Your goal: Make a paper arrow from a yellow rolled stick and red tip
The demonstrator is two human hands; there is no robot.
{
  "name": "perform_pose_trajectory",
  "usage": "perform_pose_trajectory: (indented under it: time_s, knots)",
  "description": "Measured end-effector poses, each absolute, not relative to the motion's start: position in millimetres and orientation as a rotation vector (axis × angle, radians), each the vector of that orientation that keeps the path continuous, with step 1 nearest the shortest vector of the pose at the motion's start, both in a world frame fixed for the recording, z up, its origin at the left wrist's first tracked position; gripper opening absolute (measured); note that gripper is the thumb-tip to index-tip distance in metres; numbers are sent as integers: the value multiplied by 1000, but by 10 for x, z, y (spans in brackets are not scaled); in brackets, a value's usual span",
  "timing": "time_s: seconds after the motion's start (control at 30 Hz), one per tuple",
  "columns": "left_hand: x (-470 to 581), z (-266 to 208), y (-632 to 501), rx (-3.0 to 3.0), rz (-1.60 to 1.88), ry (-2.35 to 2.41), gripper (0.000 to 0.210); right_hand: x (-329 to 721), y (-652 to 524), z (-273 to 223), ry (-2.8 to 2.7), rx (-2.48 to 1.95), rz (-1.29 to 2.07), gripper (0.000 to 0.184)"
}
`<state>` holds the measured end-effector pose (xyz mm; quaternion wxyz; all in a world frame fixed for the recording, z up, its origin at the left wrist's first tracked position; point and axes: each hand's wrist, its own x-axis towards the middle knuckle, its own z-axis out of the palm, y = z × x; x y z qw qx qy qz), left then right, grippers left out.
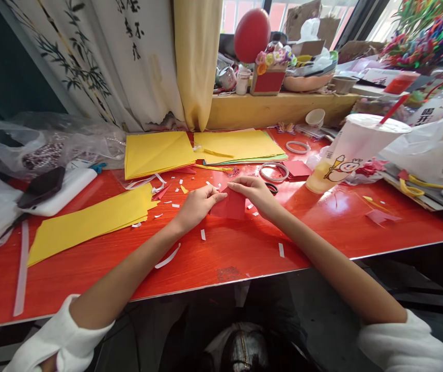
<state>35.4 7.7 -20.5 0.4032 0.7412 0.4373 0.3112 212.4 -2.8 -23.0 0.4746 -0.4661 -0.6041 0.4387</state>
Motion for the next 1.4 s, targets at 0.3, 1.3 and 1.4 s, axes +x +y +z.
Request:
perform_pose_trajectory:
  time_s: [0.3,1.3,1.4]
  knots:
    - [340,-261,127,1824,766,985,34,2141,-33,-178,-1584,-1172,1129,28]
    - [325,-125,89,1867,708,974,24,2134,-58,-186,-1670,-1280,888,29]
    - [313,-91,81,1842,705,940,24,2118,-71,-176,-1657,-1270,916,29]
